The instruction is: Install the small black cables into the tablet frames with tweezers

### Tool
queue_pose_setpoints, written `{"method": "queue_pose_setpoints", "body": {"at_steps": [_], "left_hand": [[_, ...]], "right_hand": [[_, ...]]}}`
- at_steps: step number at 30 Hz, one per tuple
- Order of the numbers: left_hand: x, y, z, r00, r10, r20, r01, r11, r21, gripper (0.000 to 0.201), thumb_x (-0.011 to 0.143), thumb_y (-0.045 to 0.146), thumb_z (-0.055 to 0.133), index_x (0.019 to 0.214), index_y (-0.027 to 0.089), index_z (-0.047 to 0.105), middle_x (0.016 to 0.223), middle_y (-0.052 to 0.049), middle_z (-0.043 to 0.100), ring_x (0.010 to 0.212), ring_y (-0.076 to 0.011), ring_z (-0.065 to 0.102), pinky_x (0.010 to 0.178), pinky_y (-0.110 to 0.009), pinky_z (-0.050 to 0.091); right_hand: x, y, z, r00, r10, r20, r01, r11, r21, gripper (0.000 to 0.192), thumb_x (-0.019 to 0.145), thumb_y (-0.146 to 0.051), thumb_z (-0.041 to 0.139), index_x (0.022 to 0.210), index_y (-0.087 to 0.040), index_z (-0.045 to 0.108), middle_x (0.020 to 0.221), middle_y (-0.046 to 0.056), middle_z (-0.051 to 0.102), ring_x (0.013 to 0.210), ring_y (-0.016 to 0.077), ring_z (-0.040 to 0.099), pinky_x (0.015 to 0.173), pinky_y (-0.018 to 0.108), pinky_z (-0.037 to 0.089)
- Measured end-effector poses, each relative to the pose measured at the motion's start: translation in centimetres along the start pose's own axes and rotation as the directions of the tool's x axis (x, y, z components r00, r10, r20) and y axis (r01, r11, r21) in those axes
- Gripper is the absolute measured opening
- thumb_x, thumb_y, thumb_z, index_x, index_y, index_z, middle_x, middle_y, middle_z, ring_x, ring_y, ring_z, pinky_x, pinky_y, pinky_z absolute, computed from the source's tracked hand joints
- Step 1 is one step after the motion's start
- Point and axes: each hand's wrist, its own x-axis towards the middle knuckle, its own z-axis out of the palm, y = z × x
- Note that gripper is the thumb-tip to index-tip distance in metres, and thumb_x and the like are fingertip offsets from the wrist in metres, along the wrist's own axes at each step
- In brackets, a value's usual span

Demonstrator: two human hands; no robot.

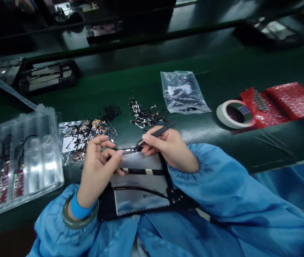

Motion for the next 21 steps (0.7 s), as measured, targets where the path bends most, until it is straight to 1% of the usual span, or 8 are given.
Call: {"method": "queue_pose_setpoints", "body": {"at_steps": [4, 9, 13, 15, 16, 17, 19, 21], "left_hand": [[0.5, -0.5, -1.1, 0.995, 0.051, -0.081, -0.05, 0.999, 0.009, 0.046, 0.073, 0.028, 0.072, 0.108, 0.021, 0.043, 0.091, 0.001, 0.048, 0.06, -0.0091, 0.061, 0.036, -0.018, 0.053], [0.2, -0.5, -1.7, 0.994, 0.073, -0.083, -0.073, 0.997, 0.006, 0.043, 0.076, 0.028, 0.07, 0.11, 0.022, 0.045, 0.092, 0.001, 0.051, 0.061, -0.0089, 0.061, 0.037, -0.018, 0.054], [-0.6, -0.3, -2.3, 0.983, 0.103, -0.149, -0.096, 0.994, 0.055, 0.041, 0.077, 0.029, 0.07, 0.111, 0.023, 0.047, 0.092, 0.001, 0.054, 0.063, -0.0098, 0.061, 0.039, -0.019, 0.054], [-1.0, -0.3, -3.2, 0.965, 0.144, -0.221, -0.119, 0.986, 0.12, 0.041, 0.077, 0.03, 0.071, 0.111, 0.024, 0.049, 0.093, 0.0, 0.056, 0.063, -0.0106, 0.061, 0.04, -0.02, 0.053], [-1.2, -0.4, -3.8, 0.948, 0.173, -0.267, -0.129, 0.976, 0.174, 0.04, 0.077, 0.031, 0.071, 0.11, 0.023, 0.05, 0.093, 0.0, 0.057, 0.063, -0.0106, 0.061, 0.04, -0.019, 0.051], [-1.4, -0.5, -4.5, 0.924, 0.211, -0.319, -0.135, 0.96, 0.245, 0.039, 0.077, 0.032, 0.07, 0.109, 0.023, 0.051, 0.092, 0.0, 0.058, 0.062, -0.0105, 0.06, 0.04, -0.019, 0.049], [-1.6, -1.0, -6.5, 0.86, 0.315, -0.402, -0.115, 0.886, 0.448, 0.035, 0.079, 0.035, 0.068, 0.108, 0.021, 0.054, 0.089, -0.001, 0.061, 0.064, -0.0115, 0.06, 0.044, -0.021, 0.047], [-1.6, -1.5, -9.0, 0.81, 0.416, -0.413, -0.031, 0.733, 0.679, 0.03, 0.082, 0.039, 0.063, 0.104, 0.019, 0.057, 0.089, -0.004, 0.062, 0.07, -0.0152, 0.061, 0.053, -0.026, 0.049]], "right_hand": [[0.2, 0.9, -0.4, 0.993, -0.093, -0.079, 0.073, 0.973, -0.221, 0.043, 0.056, -0.048, 0.083, 0.073, -0.017, 0.059, 0.051, -0.002, 0.064, 0.051, 0.0135, 0.067, 0.05, 0.022, 0.057], [0.2, 1.9, -0.8, 0.979, -0.202, -0.039, 0.168, 0.895, -0.413, 0.031, 0.073, -0.046, 0.071, 0.078, -0.018, 0.06, 0.057, 0.0, 0.065, 0.057, 0.0152, 0.067, 0.057, 0.027, 0.056], [-0.3, 2.2, -0.7, 0.928, -0.372, 0.03, 0.301, 0.698, -0.649, 0.019, 0.081, -0.039, 0.061, 0.075, -0.02, 0.063, 0.067, 0.002, 0.069, 0.058, 0.0139, 0.064, 0.057, 0.027, 0.052], [-0.5, 2.2, -0.7, 0.889, -0.454, 0.066, 0.358, 0.597, -0.718, 0.017, 0.081, -0.036, 0.061, 0.073, -0.021, 0.063, 0.07, 0.002, 0.069, 0.057, 0.0128, 0.062, 0.055, 0.026, 0.049], [-0.6, 2.1, -0.6, 0.877, -0.476, 0.067, 0.371, 0.58, -0.725, 0.017, 0.08, -0.036, 0.061, 0.072, -0.021, 0.063, 0.071, 0.002, 0.069, 0.056, 0.0127, 0.062, 0.055, 0.026, 0.049], [-0.8, 2.1, -0.7, 0.875, -0.481, 0.051, 0.369, 0.595, -0.714, 0.018, 0.079, -0.036, 0.062, 0.071, -0.021, 0.063, 0.07, 0.002, 0.068, 0.057, 0.0132, 0.063, 0.054, 0.026, 0.049], [-0.9, 1.9, -0.8, 0.895, -0.444, -0.032, 0.323, 0.697, -0.64, 0.022, 0.078, -0.041, 0.064, 0.071, -0.021, 0.062, 0.065, 0.002, 0.067, 0.056, 0.0147, 0.064, 0.053, 0.026, 0.05], [-0.9, 1.7, -1.0, 0.929, -0.347, -0.13, 0.231, 0.817, -0.529, 0.029, 0.074, -0.049, 0.068, 0.072, -0.021, 0.061, 0.059, 0.001, 0.065, 0.053, 0.0161, 0.065, 0.052, 0.027, 0.053]]}}
